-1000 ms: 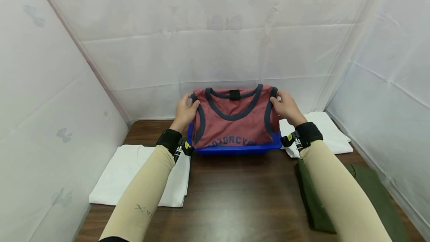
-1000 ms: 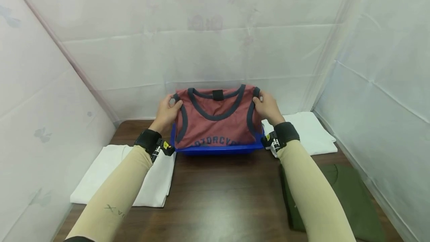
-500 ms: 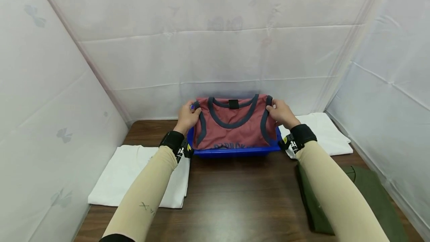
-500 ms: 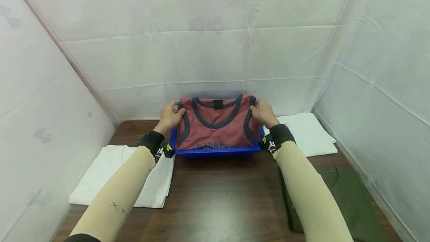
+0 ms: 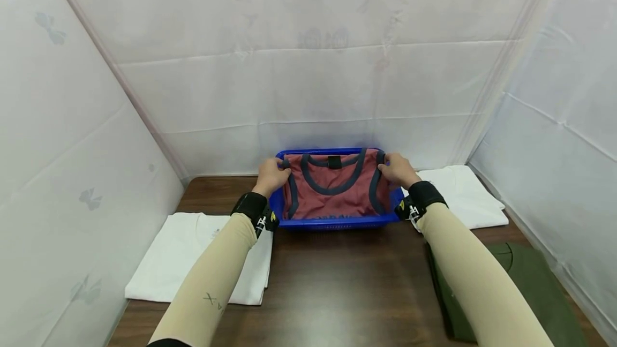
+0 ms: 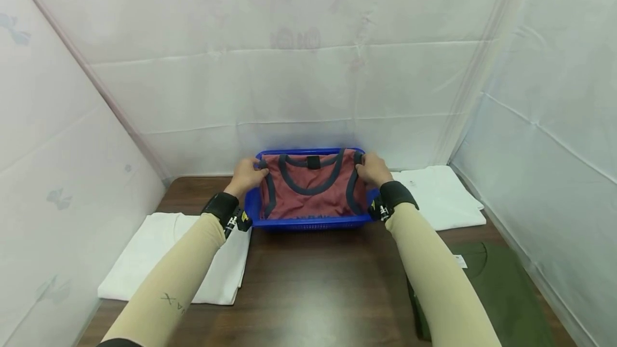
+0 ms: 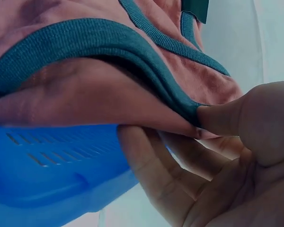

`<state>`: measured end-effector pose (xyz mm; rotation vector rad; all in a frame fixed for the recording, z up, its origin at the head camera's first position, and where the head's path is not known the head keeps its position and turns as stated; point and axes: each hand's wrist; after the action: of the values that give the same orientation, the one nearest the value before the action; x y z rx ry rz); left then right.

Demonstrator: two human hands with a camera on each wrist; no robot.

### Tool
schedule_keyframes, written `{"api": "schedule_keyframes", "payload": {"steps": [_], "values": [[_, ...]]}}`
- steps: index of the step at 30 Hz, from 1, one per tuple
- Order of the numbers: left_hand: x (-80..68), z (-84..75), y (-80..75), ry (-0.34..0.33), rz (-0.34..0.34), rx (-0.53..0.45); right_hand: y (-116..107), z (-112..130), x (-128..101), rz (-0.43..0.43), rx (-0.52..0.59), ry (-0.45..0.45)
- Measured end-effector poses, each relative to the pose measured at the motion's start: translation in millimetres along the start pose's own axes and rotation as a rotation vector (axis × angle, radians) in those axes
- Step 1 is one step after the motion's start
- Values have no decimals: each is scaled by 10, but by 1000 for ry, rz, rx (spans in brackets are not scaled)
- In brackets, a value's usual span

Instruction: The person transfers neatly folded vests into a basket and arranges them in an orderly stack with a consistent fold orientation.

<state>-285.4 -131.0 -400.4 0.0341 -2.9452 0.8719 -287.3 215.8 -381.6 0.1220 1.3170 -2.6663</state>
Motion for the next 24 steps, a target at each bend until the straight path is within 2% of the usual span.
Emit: {"api": "schedule_keyframes", "payload": {"steps": [4, 7, 11, 15, 24], "values": [[-6, 2, 0, -18, 2, -1, 30, -17, 37, -7, -15, 17], [-8, 3, 7, -25, -21, 8, 43, -17, 52, -31, -15, 13], [-14, 8, 24, -56, -28, -65, 58, -22, 46, -63, 5, 4], [-13, 18, 38, -94, -4, -179, 60, -16, 25, -84, 19, 19], [-10, 46, 33, -82, 12, -254, 47, -14, -26, -94, 5, 19]]}}
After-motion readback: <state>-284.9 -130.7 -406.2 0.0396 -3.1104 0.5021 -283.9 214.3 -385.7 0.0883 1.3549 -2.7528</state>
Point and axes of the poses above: each hand's wrist, its own x-axis towards the middle knuckle, its own y-axis out of the palm, z = x × y, and after that the axes turned 8 degrees about -x, right-handed
